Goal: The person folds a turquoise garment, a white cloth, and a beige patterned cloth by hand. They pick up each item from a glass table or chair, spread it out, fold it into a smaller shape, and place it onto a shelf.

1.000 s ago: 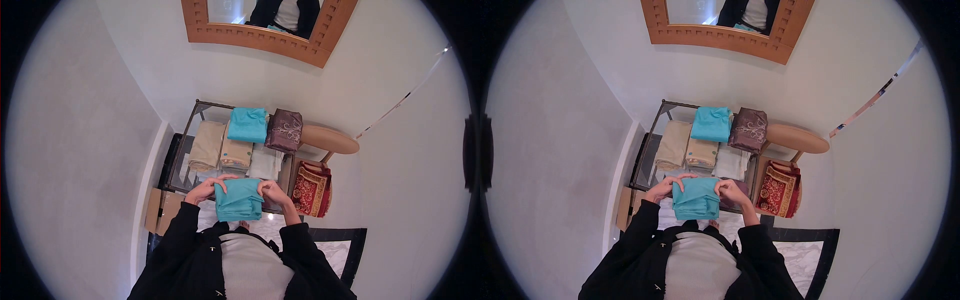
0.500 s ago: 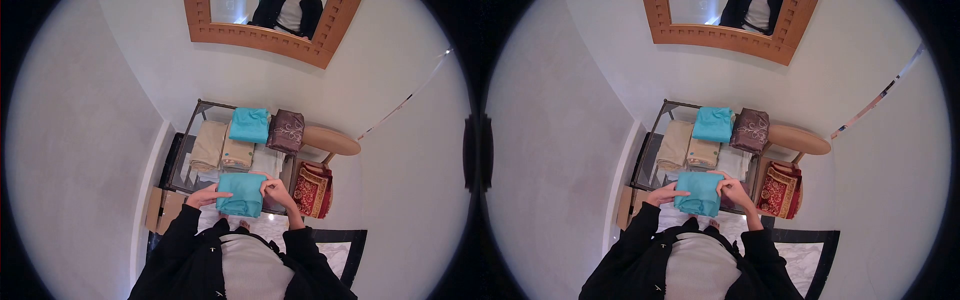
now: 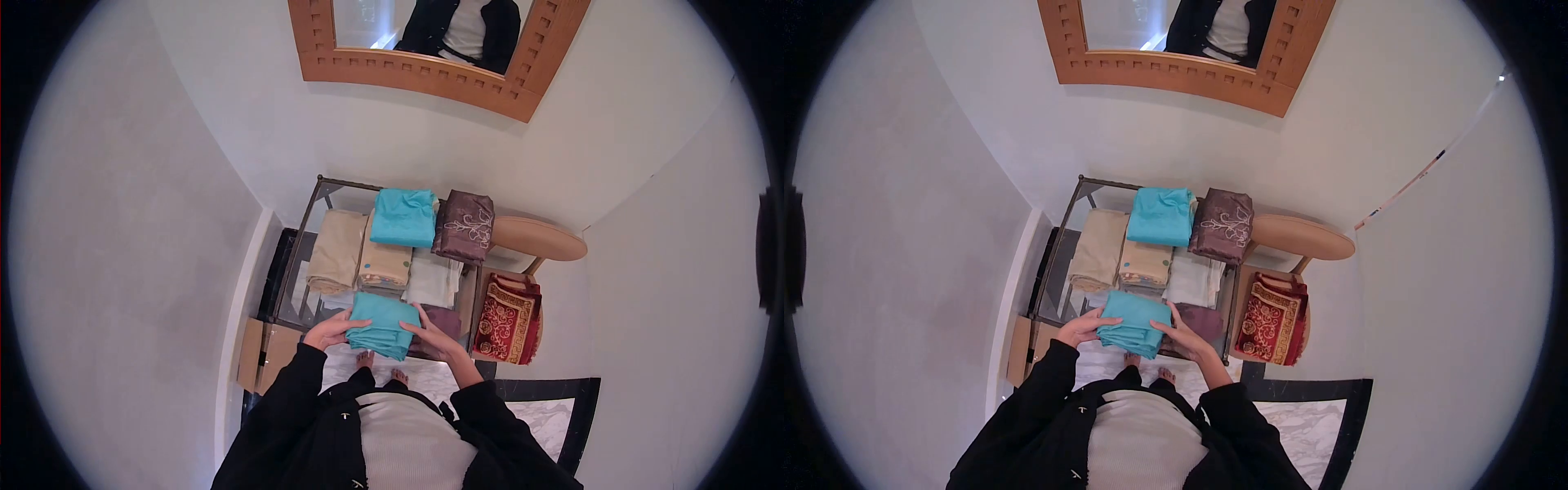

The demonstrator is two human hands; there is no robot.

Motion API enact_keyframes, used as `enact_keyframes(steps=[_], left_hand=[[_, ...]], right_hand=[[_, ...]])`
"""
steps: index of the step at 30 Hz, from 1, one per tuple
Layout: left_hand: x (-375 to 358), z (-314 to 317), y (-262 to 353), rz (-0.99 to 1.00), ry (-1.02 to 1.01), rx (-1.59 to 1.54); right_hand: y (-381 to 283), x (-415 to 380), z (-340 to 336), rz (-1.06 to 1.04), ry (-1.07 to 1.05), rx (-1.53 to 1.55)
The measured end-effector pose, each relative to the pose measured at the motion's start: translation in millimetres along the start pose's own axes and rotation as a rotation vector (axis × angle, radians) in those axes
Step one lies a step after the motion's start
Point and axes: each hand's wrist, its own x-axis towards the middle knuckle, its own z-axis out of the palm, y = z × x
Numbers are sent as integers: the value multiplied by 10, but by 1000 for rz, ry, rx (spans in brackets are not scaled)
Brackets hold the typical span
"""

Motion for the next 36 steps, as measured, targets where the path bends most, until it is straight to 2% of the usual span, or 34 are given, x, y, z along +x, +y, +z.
enact_keyframes(steps=[2,6,9,12,14,15,17,21,24,27,30,33,36], left_hand=[[25,-23,136,58,-15,-29],[382,-96,648,223,2,25],[629,226,1257,454,159,113],[1231,173,1589,1058,280,573],[1766,-149,1488,968,400,933],[1941,-268,1401,910,459,1109],[2076,-291,1254,897,576,1175],[2035,-132,1311,936,659,1188],[1996,-87,1531,931,555,1065],[2020,-43,1570,966,604,1045],[2107,-124,1482,901,665,1169],[2142,-112,1437,863,786,1314],[2040,-6,1527,641,814,1350]], right_hand=[[-114,65,6,-112,20,39],[-499,438,11,-514,189,-7],[-899,1016,-132,-844,386,-119],[-1196,1520,-350,-1077,649,-466],[-1151,1903,-597,-1142,778,-812],[-1075,1970,-600,-979,791,-772],[-978,2122,-618,-907,839,-772],[-1020,2148,-556,-807,900,-800],[-1209,2102,-483,-868,948,-777],[-1328,2121,-500,-962,889,-665],[-1256,2260,-558,-874,862,-747],[-1181,2338,-523,-892,1042,-946],[-1194,2296,-500,-779,1115,-1169]])
